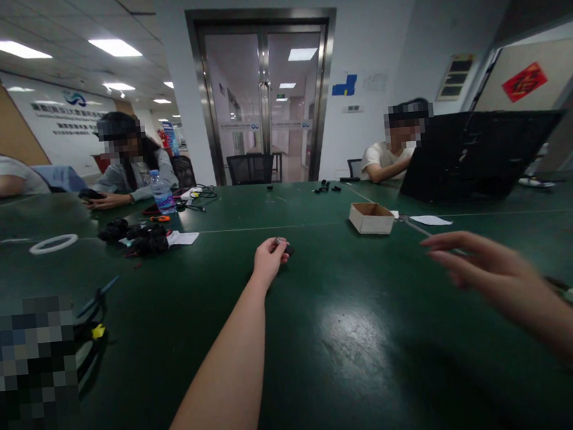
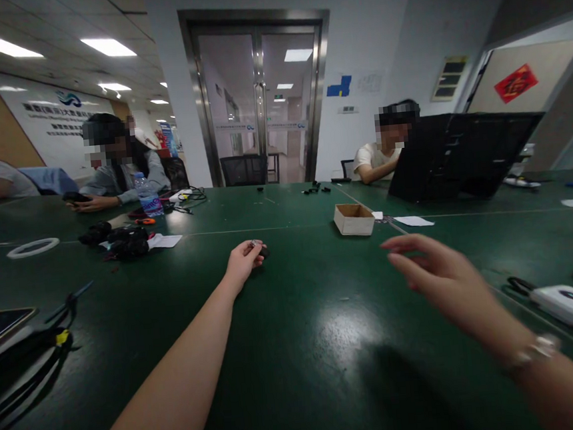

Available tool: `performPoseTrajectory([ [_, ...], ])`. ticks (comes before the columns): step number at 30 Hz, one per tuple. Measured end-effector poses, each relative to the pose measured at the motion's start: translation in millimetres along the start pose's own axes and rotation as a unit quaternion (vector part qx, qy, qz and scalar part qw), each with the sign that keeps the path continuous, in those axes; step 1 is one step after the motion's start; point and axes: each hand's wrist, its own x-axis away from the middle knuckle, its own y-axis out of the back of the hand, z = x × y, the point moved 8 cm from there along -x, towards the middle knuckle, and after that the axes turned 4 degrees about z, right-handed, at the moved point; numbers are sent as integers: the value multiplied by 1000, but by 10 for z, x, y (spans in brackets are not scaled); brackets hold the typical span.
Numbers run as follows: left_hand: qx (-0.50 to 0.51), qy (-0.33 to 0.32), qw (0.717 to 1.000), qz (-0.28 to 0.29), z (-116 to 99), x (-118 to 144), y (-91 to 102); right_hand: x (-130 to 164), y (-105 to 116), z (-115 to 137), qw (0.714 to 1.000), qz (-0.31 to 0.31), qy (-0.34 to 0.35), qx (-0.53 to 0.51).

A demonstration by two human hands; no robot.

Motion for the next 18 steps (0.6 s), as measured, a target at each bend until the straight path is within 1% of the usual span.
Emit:
performPoseTrajectory([
  [1, 29, 4, 1000, -1, -3, 3, 9, -113, -369, -16, 996, 75, -19, -46],
  [2, 52, 6, 999, 0, -8, 8, 14, -217, -753, -34, 985, 134, -38, -96],
  [3, 69, 6, 998, 1, -14, 15, 14, -320, -1120, -67, 972, 169, -65, -148],
  [4, 81, 5, 997, 2, -19, 22, 12, -430, -1438, -98, 961, 172, -88, -198],
  [5, 90, 3, 996, 3, -22, 26, 9, -539, -1714, -116, 953, 162, -101, -237],
  [6, 96, 0, 995, 3, -24, 27, 6, -630, -1985, -108, 942, 172, -108, -267],
  [7, 102, -2, 995, 3, -22, 24, 5, -712, -2212, -83, 928, 178, -114, -307],
  [9, 115, -6, 993, 0, -19, 7, 6, -832, -2557, 18, 896, 206, -119, -374],
  [11, 128, -5, 992, -10, -13, -15, 21, -903, -2758, 130, 862, 226, -125, -437],
  [13, 140, 4, 990, -27, -3, -29, 41, -949, -2836, 183, 837, 220, -130, -483],
  [16, 128, 25, 991, -40, 10, -26, 45, -976, -2843, 155, 821, 206, -128, -517],
  [18, 87, 26, 995, -38, -3, -16, 37, -972, -2819, 104, 815, 210, -127, -525],
])
